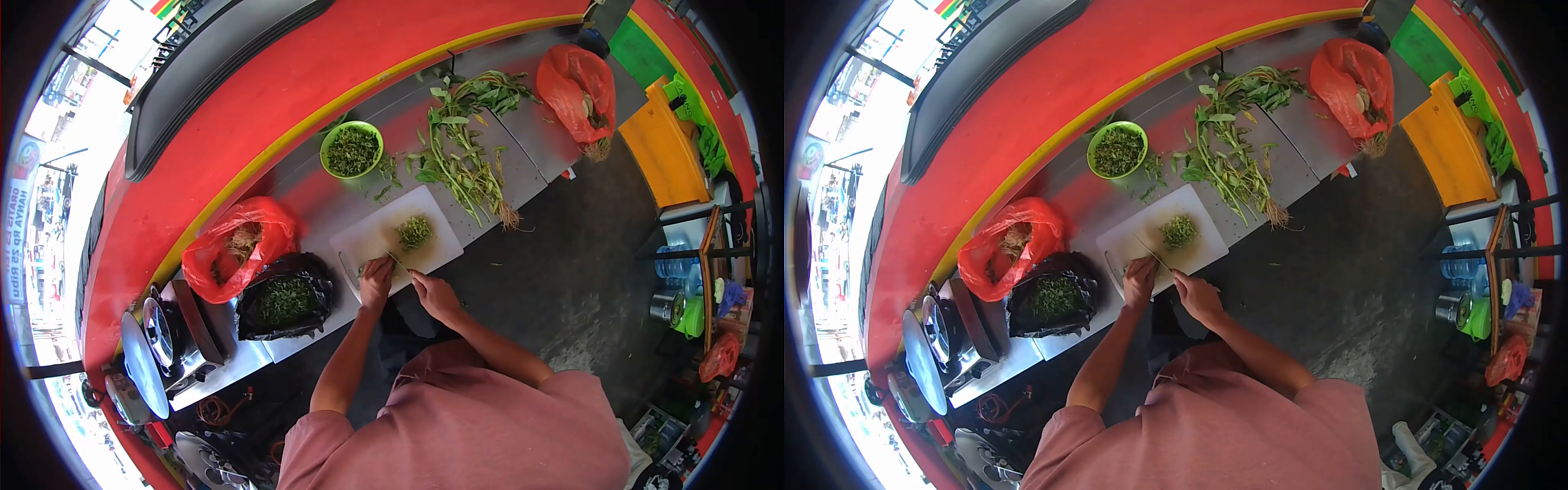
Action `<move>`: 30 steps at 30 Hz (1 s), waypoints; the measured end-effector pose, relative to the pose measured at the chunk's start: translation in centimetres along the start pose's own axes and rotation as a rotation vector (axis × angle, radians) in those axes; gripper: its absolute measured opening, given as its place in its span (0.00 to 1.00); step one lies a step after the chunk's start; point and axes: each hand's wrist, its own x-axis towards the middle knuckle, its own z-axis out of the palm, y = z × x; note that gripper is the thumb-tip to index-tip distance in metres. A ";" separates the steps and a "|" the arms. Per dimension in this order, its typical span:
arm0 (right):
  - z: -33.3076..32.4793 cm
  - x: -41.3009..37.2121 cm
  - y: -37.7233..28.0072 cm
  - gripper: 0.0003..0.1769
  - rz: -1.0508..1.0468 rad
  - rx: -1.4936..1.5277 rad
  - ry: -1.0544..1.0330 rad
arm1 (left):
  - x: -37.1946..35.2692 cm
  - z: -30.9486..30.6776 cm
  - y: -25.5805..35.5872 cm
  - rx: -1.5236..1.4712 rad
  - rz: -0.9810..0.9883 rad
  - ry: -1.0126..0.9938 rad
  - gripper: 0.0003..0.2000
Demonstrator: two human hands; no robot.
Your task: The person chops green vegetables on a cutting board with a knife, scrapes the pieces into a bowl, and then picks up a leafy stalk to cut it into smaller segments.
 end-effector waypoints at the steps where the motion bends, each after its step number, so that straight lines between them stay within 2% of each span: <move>1: -0.1 0.0 -0.4 0.17 0.022 -0.062 -0.021 | 0.0 -0.2 0.0 0.000 0.002 -0.007 0.10; 5: 0.8 1.3 -0.4 0.17 0.042 -0.232 -0.072 | 0.0 -0.3 0.3 -0.003 0.005 -0.032 0.10; 14: -1.0 2.0 -1.7 0.17 0.000 -0.076 -0.044 | 0.4 -0.5 0.2 -0.066 -0.050 -0.015 0.08; 18: -0.6 1.1 -0.9 0.17 0.061 -0.139 -0.111 | 0.0 -0.1 0.0 -0.070 -0.068 0.008 0.08; 23: 1.3 2.3 -0.4 0.16 -0.042 -0.196 0.001 | 0.4 -0.5 0.4 -0.043 -0.023 -0.007 0.10; 28: 0.7 3.9 -1.5 0.17 -0.024 -0.141 -0.031 | 0.4 -0.4 -0.3 -0.040 0.007 -0.033 0.07; 30: 0.2 3.3 -1.8 0.17 -0.014 -0.094 -0.042 | 0.3 -0.5 -0.3 -0.103 -0.074 -0.037 0.07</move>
